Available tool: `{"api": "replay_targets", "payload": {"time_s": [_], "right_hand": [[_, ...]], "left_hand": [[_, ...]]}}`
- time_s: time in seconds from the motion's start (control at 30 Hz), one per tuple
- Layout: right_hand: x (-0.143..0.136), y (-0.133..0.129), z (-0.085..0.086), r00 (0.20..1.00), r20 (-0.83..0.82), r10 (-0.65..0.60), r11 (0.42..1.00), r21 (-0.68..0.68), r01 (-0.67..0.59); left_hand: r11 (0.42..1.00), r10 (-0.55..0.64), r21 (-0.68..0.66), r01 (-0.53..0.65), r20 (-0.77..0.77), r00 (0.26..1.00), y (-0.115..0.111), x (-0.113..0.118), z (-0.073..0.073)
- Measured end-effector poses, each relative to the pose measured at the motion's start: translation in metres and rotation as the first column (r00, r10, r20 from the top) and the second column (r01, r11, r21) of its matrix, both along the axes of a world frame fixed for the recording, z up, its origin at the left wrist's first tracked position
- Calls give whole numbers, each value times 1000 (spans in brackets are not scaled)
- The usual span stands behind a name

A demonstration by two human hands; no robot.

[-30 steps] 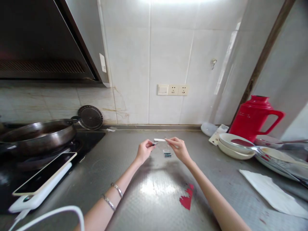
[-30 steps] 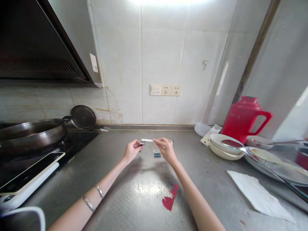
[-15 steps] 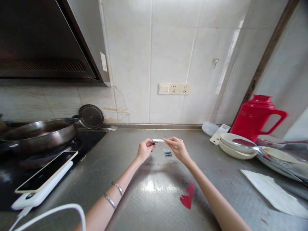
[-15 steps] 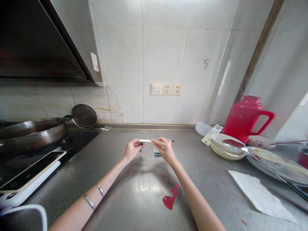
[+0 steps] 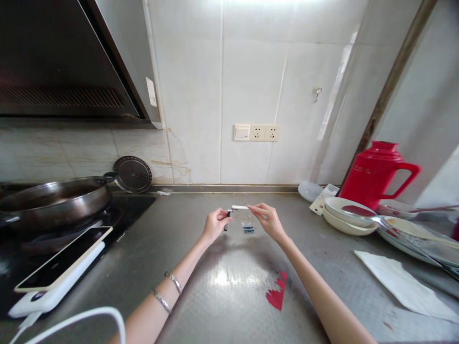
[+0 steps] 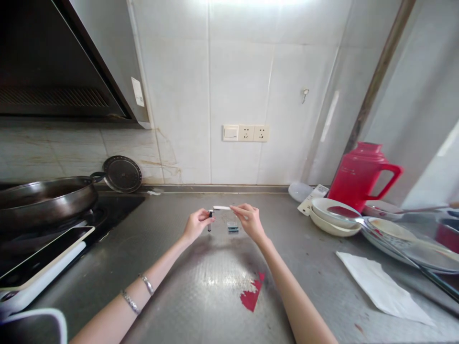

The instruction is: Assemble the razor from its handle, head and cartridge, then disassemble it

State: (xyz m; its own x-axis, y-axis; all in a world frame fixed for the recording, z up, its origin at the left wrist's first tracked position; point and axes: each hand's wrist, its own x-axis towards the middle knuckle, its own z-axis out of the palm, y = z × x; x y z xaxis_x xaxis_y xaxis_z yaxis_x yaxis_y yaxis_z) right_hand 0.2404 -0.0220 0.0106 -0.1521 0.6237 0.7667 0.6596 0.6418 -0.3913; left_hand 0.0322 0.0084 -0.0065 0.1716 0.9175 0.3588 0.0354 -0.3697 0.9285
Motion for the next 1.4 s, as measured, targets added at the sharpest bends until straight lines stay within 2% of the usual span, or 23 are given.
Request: {"api": "replay_targets", "payload": {"time_s": [0.23,0.43,0.63,0.77,1.03,1.2,1.4], "right_hand": [[-3,0,0,998,69,-5,1000,27,3],[6,0,-1,996,49,-76,997,27,75],[-6,-1,-2,999,-9,39,999,5,-39],[4,3,-9,1000,-16,0,1000,-20,0],[-9,-6,4,995,-36,96,995,-9,-97],[-3,-4,3,999,-36,33,999,-2,-33],[-8,-6,4,999,47,5,1000,18,-6]], "left_hand": [[1000,-19,17,19,3,1000,-1,2,0],[999,-21,-29,23,43,999,-3,2,3],[999,-29,-25,31,50,998,1,2,-3],[1000,-12,-7,12,14,1000,2,1,-2],[1000,-23,0,23,40,999,0,3,0],[1000,4,-12,-4,-6,1000,0,2,-1],[1000,-14,6,14,6,1000,-2,4,-1]]}}
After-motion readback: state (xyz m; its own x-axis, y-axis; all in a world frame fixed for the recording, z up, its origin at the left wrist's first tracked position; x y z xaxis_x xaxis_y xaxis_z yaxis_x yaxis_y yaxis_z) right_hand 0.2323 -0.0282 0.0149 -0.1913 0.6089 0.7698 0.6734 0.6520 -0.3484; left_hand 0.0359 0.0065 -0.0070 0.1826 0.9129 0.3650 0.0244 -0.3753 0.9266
